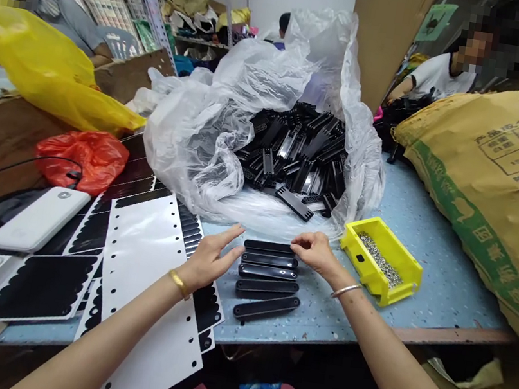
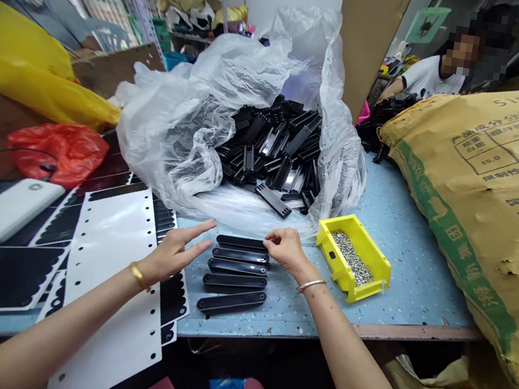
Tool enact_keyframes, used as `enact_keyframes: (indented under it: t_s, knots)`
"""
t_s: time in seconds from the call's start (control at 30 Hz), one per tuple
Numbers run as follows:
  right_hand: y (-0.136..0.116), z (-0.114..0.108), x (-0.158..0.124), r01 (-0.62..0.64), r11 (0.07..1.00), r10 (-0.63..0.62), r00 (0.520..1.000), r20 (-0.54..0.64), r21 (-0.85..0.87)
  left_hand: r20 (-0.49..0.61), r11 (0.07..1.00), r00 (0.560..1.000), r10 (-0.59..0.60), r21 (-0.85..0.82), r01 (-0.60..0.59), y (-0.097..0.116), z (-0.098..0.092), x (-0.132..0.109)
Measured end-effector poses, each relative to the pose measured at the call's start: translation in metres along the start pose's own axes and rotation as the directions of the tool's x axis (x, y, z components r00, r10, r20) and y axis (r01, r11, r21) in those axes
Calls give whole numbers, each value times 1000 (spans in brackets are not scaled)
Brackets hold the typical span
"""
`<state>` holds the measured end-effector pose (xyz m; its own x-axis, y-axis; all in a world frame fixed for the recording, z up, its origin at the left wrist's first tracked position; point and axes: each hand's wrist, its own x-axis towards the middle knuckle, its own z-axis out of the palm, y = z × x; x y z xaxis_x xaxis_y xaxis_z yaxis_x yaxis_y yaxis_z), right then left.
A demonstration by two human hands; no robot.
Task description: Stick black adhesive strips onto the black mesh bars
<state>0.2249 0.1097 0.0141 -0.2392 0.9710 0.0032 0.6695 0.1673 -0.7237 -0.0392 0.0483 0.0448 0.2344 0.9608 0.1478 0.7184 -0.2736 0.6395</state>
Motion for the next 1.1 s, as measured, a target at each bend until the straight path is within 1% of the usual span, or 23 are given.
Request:
enact_keyframes:
  t_s: [0.03, 0.1, 0.17, 0.2, 0.27, 0.3, 0.37, 0.43, 0.5, 0.57, 0.67, 0.77, 0.87, 0.93, 1.03, 1.1]
  knots:
    - [-2, -1, 1, 1, 1000, 0, 1000, 15, -27, 38, 999, 999, -4, -32, 5, 4, 1, 4]
    - [-7, -3, -1, 7, 998, -5, 999, 48, -58, 159, 997, 987, 6, -73, 6, 13, 2, 8]
    - [-13, -6, -12, 35, 993, -27, 997, 74, -113, 255, 997, 967, 16, -81, 4, 19, 2, 2]
    - [-16, -9, -20, 66, 985, -55, 996, 70, -159, 271, 998, 962, 27, -62, -11, 21, 2, -5]
    - [-23, -15, -42, 181, 943, -174, 984, 48, -278, 258, 996, 963, 79, 20, -87, 24, 3, -24]
    - [-26, -18, -54, 270, 909, -264, 963, 61, -317, 259, 987, 958, 119, 75, -143, 25, 5, -34]
    - [-33, -20, -73, 441, 824, -412, 897, 158, -357, 287, 957, 941, 179, 171, -234, 26, 11, -46]
    - [-39, -17, -81, 545, 737, -469, 838, 277, -401, 328, 944, 931, 157, 228, -239, 26, 19, -45]
    - [-43, -10, -77, 588, 680, -462, 807, 367, -438, 359, 951, 928, 96, 242, -192, 25, 24, -33]
    - [-46, -2, -67, 597, 661, -437, 799, 414, -455, 375, 961, 924, 74, 220, -166, 24, 26, -18]
    - [-52, 3, -52, 577, 653, -395, 812, 430, -490, 380, 969, 919, 101, 171, -177, 22, 24, -4]
    - [-59, 0, -48, 571, 644, -373, 815, 444, -509, 392, 981, 918, 57, 148, -124, 19, 23, -6]
    - [-64, 1, -49, 575, 661, -369, 809, 458, -482, 365, 993, 931, 4, 109, -47, 13, 25, -11]
    - [-63, 8, -49, 558, 677, -351, 818, 456, -480, 326, 996, 944, 44, 55, -65, 10, 29, -11]
    - [-60, 23, -50, 517, 697, -332, 847, 416, -497, 269, 991, 954, 133, -15, -134, 10, 32, -8]
    - [-60, 27, -50, 472, 746, -312, 871, 378, -471, 264, 989, 953, 146, -46, -139, 12, 29, -6]
